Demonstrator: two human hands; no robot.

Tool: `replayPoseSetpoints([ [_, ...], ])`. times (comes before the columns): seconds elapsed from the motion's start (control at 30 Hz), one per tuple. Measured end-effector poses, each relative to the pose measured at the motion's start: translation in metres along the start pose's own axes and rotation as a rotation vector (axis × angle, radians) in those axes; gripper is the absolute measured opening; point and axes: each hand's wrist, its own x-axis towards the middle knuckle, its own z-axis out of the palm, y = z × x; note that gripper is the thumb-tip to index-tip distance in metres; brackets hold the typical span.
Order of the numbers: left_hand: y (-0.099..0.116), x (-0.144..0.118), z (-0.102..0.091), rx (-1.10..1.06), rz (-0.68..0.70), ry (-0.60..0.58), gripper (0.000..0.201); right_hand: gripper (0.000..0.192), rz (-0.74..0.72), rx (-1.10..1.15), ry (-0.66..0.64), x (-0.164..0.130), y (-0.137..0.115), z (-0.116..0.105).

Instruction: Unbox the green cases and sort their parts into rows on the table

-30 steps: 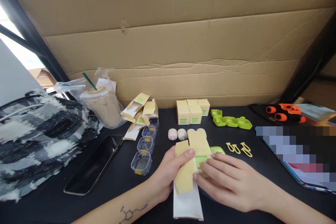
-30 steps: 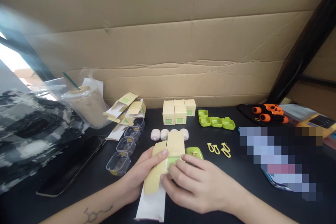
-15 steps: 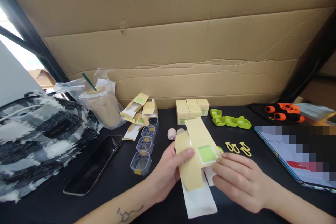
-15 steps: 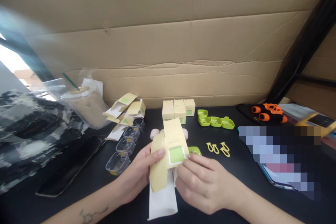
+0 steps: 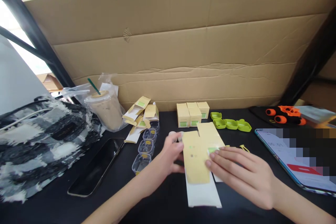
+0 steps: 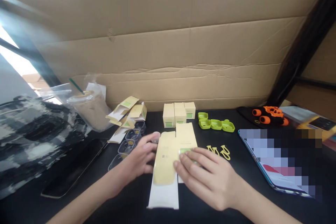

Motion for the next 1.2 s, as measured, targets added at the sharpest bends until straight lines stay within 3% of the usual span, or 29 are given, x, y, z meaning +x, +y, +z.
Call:
replayPoseSetpoints([
  [0.1,0.012,-0.01,-0.004,0.601,0.48,0.067,0.068,0.029,0.03,-0.076,0.016,-0.002,0.006,0.001],
  [0.17,0.017,-0.013,-0.004,1.033,0.774,0.01,0.066,0.03,0.036,-0.092,0.033,-0.003,0.009,0.003],
  [0.23,0.019,-0.012,-0.001,1.304,0.944,-0.084,0.055,0.031,0.038,-0.091,0.041,-0.004,0.009,0.005],
  [0.37,0.017,-0.003,-0.003,1.418,0.992,-0.239,0.049,0.033,0.045,-0.087,0.052,-0.007,0.007,0.008],
  [0.57,0.009,0.003,-0.014,1.509,0.962,-0.269,0.052,0.028,0.097,-0.04,0.045,-0.008,0.012,0.011],
  [0.73,0.008,0.002,-0.017,1.624,1.367,-0.029,0.031,0.032,0.103,0.002,0.069,-0.003,0.01,0.012],
  [0.83,0.02,-0.001,-0.039,1.613,1.433,0.143,0.031,0.046,0.118,0.061,0.086,0.002,0.008,0.011],
  [0.87,0.026,-0.001,-0.05,1.578,1.434,0.292,0.032,0.05,0.118,0.078,0.085,0.003,0.008,0.01],
  [0.97,0.043,0.003,-0.087,1.494,1.355,0.607,0.035,0.05,0.104,0.093,0.062,0.004,0.009,0.01],
  [1.1,0.054,0.015,-0.13,1.328,1.155,0.824,0.035,0.045,0.115,0.084,0.045,0.001,0.009,0.011],
  [1.2,0.049,0.027,-0.151,1.036,0.918,0.964,0.031,0.042,0.097,0.083,0.031,-0.001,0.005,0.012],
])
